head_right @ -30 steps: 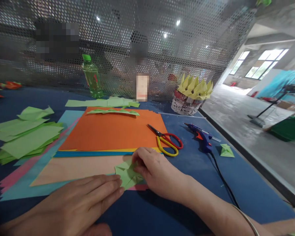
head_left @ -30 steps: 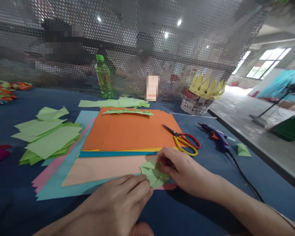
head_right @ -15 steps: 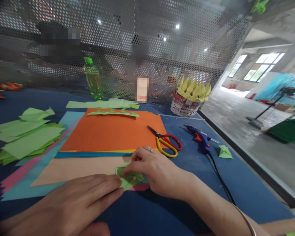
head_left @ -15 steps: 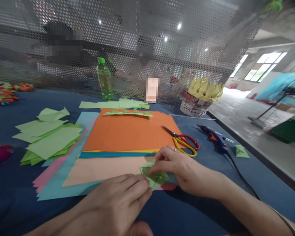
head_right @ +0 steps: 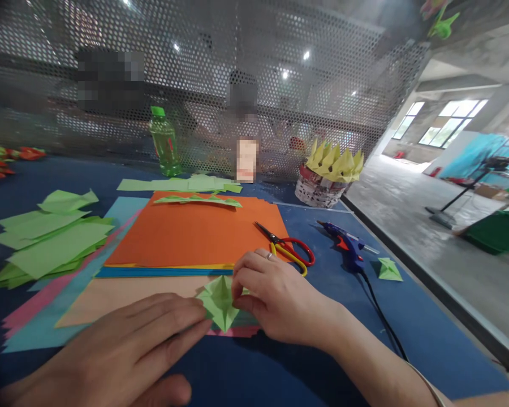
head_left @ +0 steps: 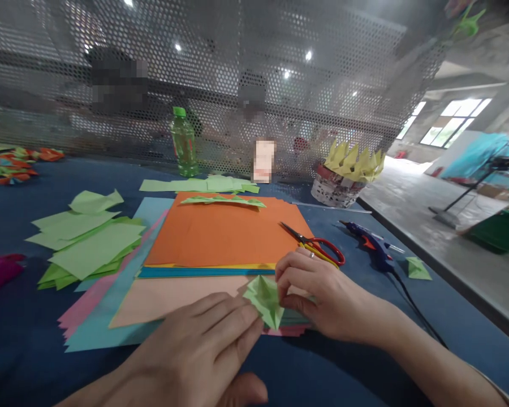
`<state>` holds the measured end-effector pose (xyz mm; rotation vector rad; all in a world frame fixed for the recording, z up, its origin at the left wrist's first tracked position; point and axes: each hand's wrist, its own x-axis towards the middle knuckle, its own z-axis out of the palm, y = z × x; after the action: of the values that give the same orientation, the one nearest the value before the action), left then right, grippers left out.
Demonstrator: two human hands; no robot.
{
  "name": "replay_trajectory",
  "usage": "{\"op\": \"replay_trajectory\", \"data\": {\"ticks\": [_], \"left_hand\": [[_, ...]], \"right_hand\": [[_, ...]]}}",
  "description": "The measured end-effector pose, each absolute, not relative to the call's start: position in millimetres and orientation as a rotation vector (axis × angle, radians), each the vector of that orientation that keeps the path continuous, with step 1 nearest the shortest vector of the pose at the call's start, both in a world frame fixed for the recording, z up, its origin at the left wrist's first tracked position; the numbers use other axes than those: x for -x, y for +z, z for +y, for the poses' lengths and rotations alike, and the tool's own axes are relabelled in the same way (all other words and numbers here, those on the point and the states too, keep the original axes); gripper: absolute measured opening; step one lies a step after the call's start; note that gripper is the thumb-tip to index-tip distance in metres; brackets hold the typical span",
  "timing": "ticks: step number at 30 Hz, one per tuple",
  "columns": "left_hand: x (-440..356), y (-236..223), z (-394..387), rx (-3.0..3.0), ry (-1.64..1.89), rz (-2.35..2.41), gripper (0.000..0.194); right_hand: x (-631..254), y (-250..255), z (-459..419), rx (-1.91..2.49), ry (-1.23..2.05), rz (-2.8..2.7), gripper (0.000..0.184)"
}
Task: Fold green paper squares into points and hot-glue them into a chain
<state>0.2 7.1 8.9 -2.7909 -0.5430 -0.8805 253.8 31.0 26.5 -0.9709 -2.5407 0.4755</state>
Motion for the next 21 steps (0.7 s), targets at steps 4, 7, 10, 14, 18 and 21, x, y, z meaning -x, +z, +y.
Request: {"op": "replay_trajectory", "data": {"ticks": [4, 7, 10, 14, 18, 21], "left_hand": [[-1.5, -0.3, 8.7, 2.677, -1.110, -0.602, 0.033], [-1.4, -3.4, 6.7, 2.731, -1.041, -0.621, 0.034], [0.8, -0.4, 4.2, 2.854, -0.824, -0.668, 0.035], [3.6, 1.0, 4.4, 2.922, -0.742, -0.709, 0.037], [4.8, -1.5, 5.4, 2.922, -0.752, -0.717, 0.038], [5.7, -0.1, 5.7, 2.920, -0.752, -0.702, 0.037]], "right_hand": [[-250.9, 24.4, 25.0, 0.980, 0.506, -2.519, 0.014], [-246.5, 19.3, 21.4, 0.961, 0.559, -2.528, 0.015], [-242.6, 15.3, 20.0, 0.927, 0.622, -2.531, 0.016], [-240.3, 14.2, 20.9, 0.923, 0.685, -2.523, 0.015], [-240.8, 13.8, 22.9, 0.905, 0.717, -2.526, 0.015], [-241.3, 13.2, 23.6, 0.873, 0.721, -2.528, 0.009]]}}
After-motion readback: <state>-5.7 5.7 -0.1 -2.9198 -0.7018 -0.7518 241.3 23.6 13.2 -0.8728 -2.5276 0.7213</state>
